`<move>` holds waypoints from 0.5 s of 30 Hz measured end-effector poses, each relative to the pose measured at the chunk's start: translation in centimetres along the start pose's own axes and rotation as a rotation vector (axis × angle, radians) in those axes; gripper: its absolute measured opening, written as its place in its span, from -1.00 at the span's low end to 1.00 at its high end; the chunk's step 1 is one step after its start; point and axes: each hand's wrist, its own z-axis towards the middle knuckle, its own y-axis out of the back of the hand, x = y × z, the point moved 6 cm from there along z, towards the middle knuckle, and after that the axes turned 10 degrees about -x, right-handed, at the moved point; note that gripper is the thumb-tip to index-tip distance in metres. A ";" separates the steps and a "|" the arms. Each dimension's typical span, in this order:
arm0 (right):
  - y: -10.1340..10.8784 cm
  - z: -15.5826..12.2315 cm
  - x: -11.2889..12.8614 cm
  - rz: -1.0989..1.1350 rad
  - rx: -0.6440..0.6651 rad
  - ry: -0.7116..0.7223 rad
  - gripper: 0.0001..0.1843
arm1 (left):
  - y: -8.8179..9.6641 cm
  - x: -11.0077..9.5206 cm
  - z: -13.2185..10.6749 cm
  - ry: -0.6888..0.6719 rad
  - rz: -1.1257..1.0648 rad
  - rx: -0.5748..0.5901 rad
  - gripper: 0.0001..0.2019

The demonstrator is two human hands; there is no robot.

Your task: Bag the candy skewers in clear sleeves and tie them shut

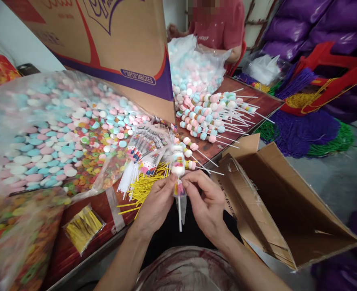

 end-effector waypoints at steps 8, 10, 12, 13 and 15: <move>1.3 -2.0 -3.9 0.132 -0.013 -0.403 -0.79 | -0.9 -1.3 1.1 -0.228 0.267 0.005 -0.85; 3.9 -1.2 -5.4 0.197 -0.177 -0.440 -0.82 | 0.7 -3.3 3.0 -0.338 0.378 -0.053 -0.88; 7.8 0.1 -7.1 0.261 -0.378 -0.442 -0.84 | 4.7 -6.5 5.3 -0.522 0.490 -0.345 -0.86; 9.7 0.9 -8.0 0.275 -0.436 -0.433 -0.84 | 6.8 -8.0 6.4 -0.593 0.550 -0.488 -0.87; 13.2 2.3 -9.3 0.283 -0.548 -0.388 -0.82 | 10.8 -9.8 8.6 -0.584 0.705 -0.680 -0.86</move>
